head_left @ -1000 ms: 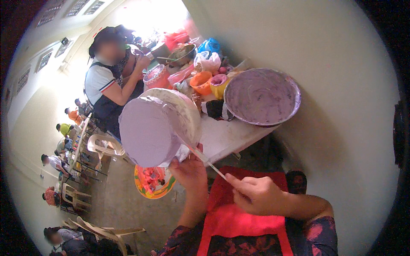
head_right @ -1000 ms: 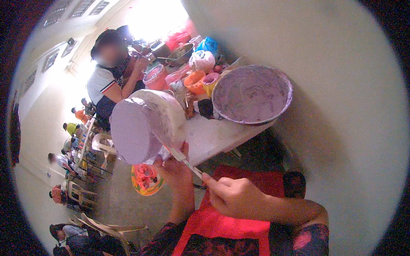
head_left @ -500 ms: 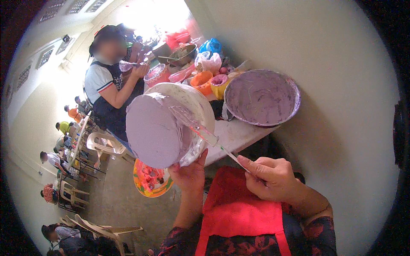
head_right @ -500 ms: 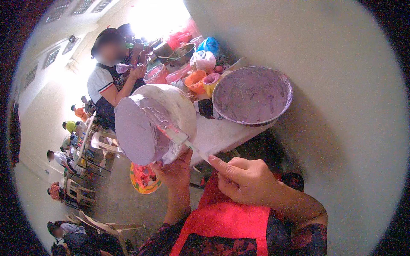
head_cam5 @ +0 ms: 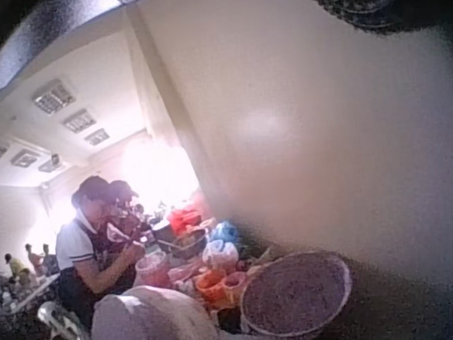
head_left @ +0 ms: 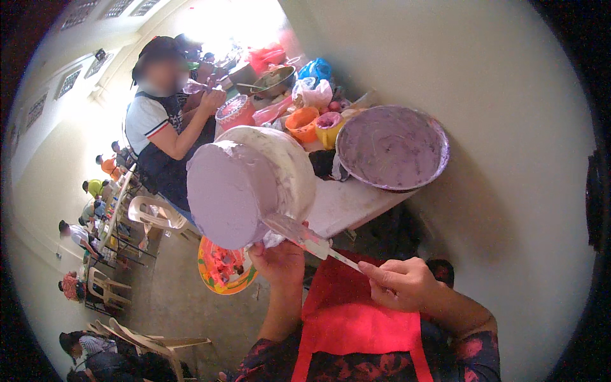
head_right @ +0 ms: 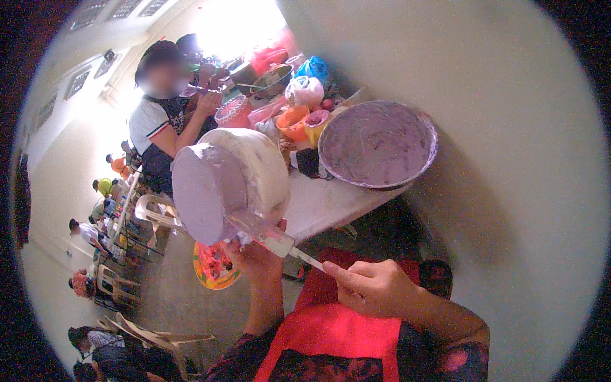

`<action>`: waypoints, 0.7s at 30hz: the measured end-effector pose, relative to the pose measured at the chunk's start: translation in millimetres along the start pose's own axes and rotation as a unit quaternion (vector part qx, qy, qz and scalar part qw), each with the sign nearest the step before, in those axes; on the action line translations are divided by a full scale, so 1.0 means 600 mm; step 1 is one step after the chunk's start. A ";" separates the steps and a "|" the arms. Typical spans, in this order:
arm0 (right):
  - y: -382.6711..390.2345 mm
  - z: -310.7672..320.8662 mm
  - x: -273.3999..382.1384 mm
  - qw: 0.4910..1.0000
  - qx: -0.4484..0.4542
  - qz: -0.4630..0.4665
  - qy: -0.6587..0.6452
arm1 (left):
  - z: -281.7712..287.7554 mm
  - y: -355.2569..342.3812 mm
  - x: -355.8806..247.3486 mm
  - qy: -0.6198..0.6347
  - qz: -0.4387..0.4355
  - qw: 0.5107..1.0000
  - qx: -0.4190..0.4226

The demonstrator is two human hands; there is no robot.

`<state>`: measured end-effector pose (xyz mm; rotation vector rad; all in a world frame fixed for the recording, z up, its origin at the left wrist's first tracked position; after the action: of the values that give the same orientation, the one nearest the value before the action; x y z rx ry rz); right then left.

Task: The person holds a round cake in their left hand and uses a spatula in their right hand to spread purple frosting onto the top surface. They repeatedly scoop frosting from a nearby bowl and smooth it over the cake while standing at a work table.

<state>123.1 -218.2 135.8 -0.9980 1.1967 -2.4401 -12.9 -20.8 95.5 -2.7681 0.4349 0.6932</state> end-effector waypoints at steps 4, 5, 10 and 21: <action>-0.017 0.016 0.005 0.997 -0.021 -0.039 -0.055 | -0.002 -0.006 -0.002 -0.001 -0.007 1.000 0.024; -0.022 0.016 0.003 0.996 -0.013 -0.056 -0.065 | -0.009 -0.004 -0.002 0.000 -0.016 1.000 0.020; -0.032 0.005 -0.001 0.985 0.017 -0.119 -0.124 | 0.001 -0.005 -0.006 -0.023 -0.067 0.996 0.049; -0.028 -0.039 0.021 0.986 0.034 -0.102 -0.127 | 0.006 -0.005 0.000 -0.093 -0.162 0.982 0.034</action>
<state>99.3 -199.7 144.6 -1.4225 0.9639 -2.3882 -13.4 -16.9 93.0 -2.5901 -0.0296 0.8247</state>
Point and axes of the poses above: each hand's wrist, its own y-axis away from the middle knuckle, its own z-axis out of the back of the hand, x = y × z, the point moved 5 cm from there along -y, towards the middle knuckle, and after that the axes turned 4 degrees about -x, right-handed, at the moved point
